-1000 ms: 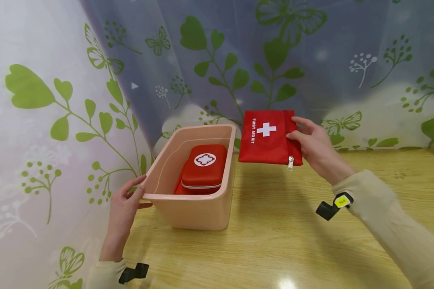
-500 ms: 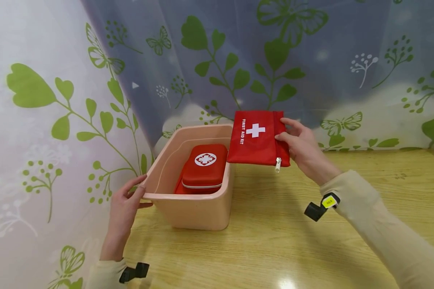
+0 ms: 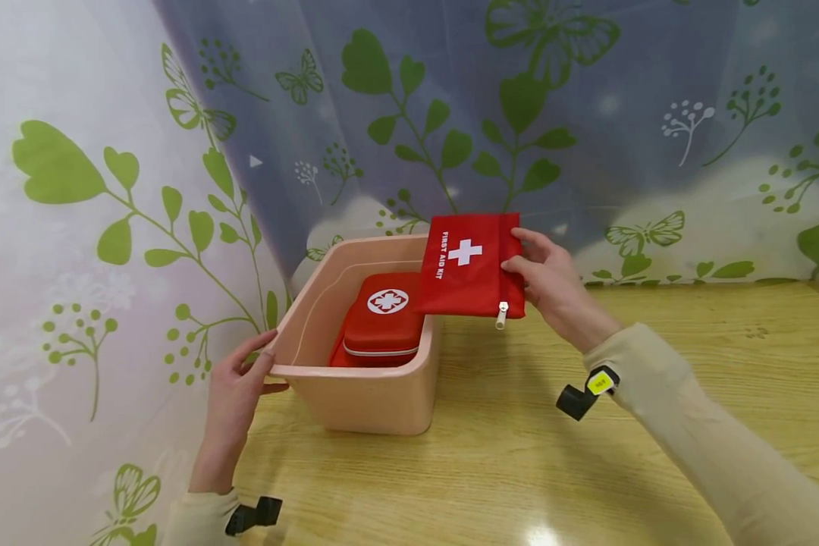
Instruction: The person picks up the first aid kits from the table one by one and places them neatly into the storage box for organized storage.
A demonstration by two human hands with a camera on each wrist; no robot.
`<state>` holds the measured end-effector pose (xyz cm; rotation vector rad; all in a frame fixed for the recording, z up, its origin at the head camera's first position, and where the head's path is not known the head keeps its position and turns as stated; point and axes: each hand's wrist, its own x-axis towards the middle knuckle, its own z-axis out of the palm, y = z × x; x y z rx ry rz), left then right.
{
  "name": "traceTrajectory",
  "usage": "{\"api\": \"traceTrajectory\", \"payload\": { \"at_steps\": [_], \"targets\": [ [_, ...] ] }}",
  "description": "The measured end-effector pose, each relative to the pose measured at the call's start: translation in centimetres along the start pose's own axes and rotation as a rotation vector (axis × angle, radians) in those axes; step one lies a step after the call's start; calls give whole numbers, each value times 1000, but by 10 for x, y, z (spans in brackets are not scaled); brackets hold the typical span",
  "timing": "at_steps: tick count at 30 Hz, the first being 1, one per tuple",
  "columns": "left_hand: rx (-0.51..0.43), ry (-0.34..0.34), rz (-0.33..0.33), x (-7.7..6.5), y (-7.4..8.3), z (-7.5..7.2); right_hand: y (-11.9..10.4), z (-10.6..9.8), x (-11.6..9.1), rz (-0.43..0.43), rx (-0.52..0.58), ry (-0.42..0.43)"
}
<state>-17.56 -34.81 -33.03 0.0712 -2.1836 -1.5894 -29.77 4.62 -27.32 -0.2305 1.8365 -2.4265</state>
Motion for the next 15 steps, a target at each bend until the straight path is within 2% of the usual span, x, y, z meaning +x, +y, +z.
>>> {"api": "traceTrajectory", "payload": {
  "at_steps": [15],
  "targets": [
    [-10, -2, -4, -1, 1, 0, 3, 20, 6, 4, -1, -21]
  ]
}}
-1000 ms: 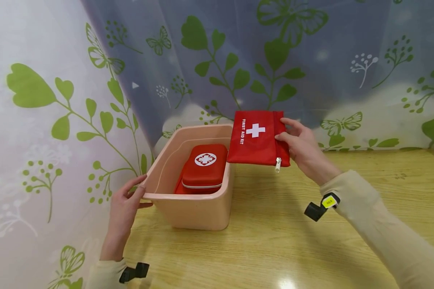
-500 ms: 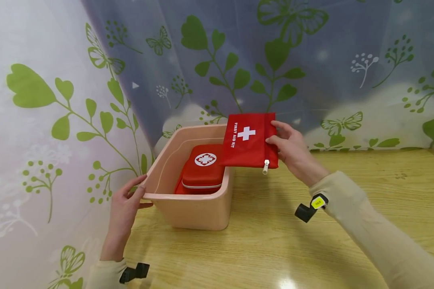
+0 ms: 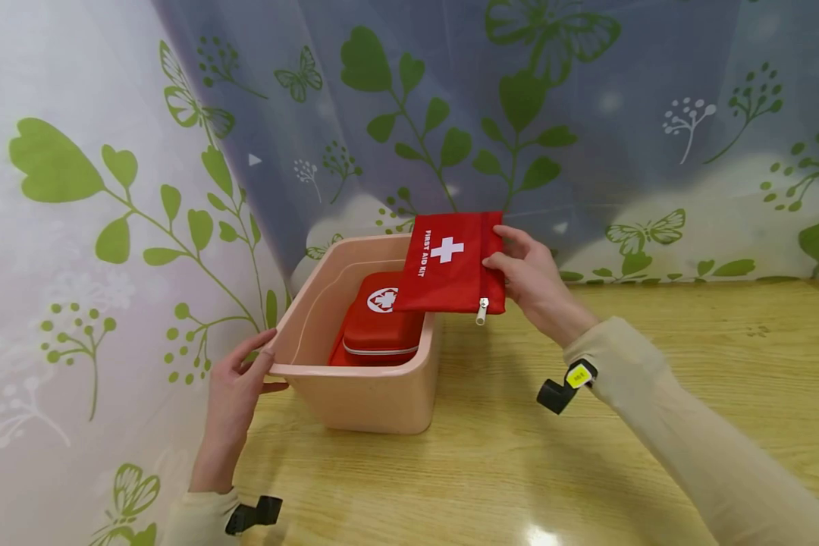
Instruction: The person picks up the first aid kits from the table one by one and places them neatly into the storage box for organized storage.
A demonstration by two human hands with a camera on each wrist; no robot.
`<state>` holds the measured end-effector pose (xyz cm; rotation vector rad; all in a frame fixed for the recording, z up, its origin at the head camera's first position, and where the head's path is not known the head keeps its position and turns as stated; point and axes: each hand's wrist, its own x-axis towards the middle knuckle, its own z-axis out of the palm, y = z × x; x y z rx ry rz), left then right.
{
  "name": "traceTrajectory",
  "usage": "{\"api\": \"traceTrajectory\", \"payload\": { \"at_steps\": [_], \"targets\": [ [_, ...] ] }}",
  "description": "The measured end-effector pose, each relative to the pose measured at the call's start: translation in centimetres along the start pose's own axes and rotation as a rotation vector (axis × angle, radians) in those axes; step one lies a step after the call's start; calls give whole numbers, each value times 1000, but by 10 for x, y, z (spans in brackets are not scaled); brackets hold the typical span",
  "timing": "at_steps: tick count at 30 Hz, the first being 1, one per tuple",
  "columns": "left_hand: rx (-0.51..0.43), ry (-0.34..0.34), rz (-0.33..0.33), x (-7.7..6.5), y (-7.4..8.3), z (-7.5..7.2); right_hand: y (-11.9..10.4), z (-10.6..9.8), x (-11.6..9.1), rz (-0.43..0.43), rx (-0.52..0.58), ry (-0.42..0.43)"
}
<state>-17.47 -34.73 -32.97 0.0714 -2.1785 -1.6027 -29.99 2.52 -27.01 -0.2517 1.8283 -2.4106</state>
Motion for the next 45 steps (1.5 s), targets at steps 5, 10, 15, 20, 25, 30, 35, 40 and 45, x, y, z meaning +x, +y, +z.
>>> {"api": "traceTrajectory", "payload": {
  "at_steps": [5, 10, 15, 20, 25, 30, 35, 40, 45],
  "targets": [
    [-5, -2, 1, 1, 0, 0, 3, 7, 4, -2, -16, 9],
    [-10, -8, 2, 0, -1, 0, 6, 13, 6, -2, 3, 6],
    [-13, -3, 10, 1, -1, 0, 8, 20, 9, 7, 2, -1],
    [-10, 0, 12, 2, -1, -1, 10, 25, 13, 6, 2, 3],
    [-12, 1, 9, 2, 0, -1, 11, 30, 15, 7, 15, -7],
    [-10, 3, -1, 1, -1, -1, 14, 38, 16, 5, 16, -14],
    [-4, 10, -3, 0, -2, 0, 16, 46, 16, -6, 5, -30],
    [-4, 17, 2, 0, -1, 0, 17, 54, 17, -10, 13, -45],
    [-6, 18, -4, 1, 0, 0, 18, 64, 19, -8, 3, -43]
  ]
}}
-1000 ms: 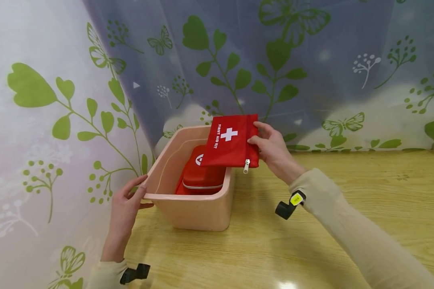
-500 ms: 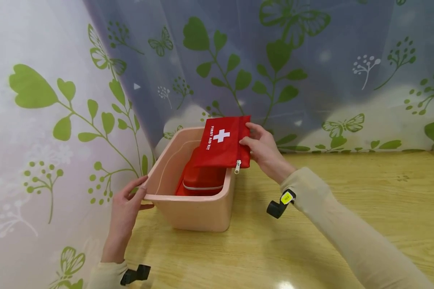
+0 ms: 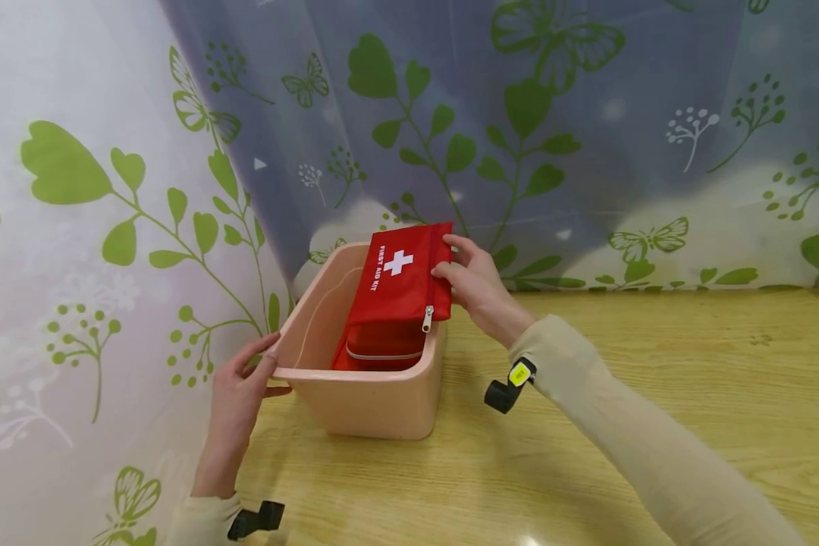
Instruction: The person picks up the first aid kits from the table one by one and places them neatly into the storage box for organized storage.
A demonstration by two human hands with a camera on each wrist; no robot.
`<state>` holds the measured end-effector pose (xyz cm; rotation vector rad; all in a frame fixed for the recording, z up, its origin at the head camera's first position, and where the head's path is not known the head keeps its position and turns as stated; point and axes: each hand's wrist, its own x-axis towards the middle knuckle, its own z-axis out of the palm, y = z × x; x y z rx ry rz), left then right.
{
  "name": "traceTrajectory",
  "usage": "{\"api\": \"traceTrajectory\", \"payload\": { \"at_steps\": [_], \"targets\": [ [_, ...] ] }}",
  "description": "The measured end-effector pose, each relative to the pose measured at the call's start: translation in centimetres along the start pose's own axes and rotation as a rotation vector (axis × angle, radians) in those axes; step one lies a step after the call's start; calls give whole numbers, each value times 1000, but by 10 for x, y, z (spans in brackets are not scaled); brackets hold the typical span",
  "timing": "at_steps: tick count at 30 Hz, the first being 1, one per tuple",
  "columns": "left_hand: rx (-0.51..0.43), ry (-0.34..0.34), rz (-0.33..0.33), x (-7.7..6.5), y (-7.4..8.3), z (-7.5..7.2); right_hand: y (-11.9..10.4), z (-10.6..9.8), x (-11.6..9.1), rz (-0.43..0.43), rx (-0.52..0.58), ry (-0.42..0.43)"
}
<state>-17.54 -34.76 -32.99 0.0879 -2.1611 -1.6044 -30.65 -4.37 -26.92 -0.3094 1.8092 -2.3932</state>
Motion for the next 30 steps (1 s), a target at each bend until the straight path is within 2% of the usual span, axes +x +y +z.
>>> {"api": "traceTrajectory", "payload": {
  "at_steps": [10, 16, 27, 30],
  "targets": [
    [1, -6, 1, 0, 0, 0, 3, 18, 5, -12, -27, -16],
    [8, -5, -2, 0, -1, 0, 5, 30, 7, -30, -92, -15],
    [8, -12, -4, -1, -1, 0, 15, 46, 5, -92, -386, -73],
    [11, -12, -5, -1, -1, 0, 18, 45, 4, -129, -528, -109]
  ]
}}
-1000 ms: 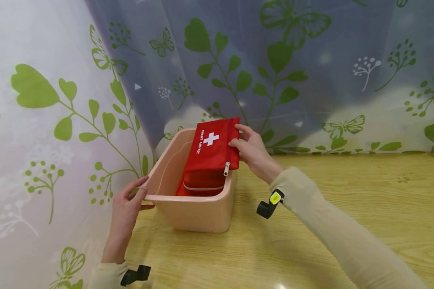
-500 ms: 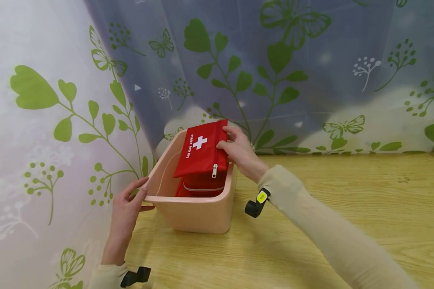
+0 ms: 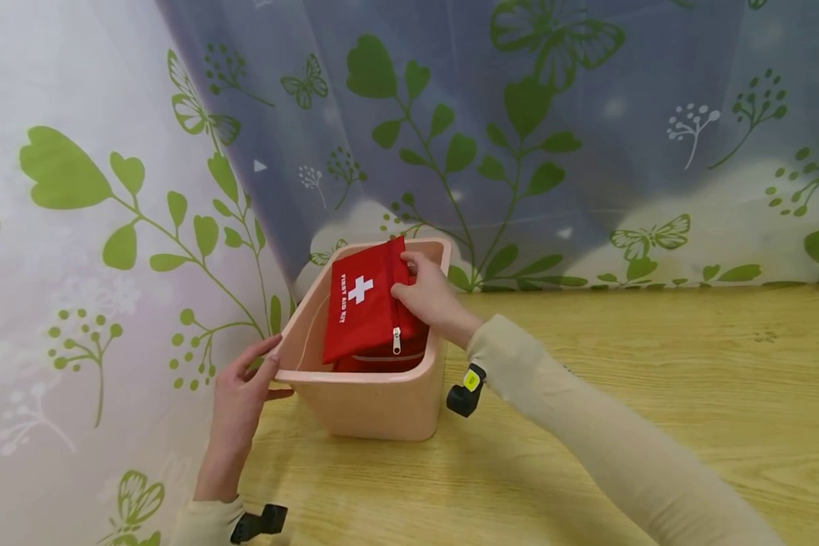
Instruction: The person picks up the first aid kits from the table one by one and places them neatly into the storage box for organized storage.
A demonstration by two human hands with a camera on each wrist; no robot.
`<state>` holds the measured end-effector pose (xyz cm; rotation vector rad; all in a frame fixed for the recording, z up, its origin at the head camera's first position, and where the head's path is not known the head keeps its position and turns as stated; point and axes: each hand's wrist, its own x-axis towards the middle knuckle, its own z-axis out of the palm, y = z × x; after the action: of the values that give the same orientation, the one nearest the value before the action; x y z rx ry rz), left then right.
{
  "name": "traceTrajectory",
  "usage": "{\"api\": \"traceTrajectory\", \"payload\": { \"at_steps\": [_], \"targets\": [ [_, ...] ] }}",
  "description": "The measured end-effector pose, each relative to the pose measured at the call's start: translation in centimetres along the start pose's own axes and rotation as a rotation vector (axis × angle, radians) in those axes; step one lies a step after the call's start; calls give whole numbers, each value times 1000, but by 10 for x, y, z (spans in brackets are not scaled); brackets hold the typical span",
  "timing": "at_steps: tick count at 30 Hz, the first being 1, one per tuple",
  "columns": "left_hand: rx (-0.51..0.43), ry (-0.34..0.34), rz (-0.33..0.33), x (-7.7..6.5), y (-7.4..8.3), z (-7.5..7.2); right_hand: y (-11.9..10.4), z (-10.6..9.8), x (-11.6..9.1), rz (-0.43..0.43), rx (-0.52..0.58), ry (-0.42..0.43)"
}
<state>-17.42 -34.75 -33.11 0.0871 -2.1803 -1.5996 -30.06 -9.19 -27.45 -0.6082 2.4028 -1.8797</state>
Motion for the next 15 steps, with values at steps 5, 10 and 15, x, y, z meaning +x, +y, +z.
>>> {"api": "traceTrajectory", "payload": {
  "at_steps": [5, 10, 15],
  "targets": [
    [37, 5, 7, 0, -1, 0, 4, -6, -6, -179, -523, -44],
    [230, 30, 37, 4, 3, 0, 5, -17, -15, -177, -852, -97],
    [487, -60, 164, 11, 12, -2, 9, -33, -23, -104, -925, -166]
  ]
}}
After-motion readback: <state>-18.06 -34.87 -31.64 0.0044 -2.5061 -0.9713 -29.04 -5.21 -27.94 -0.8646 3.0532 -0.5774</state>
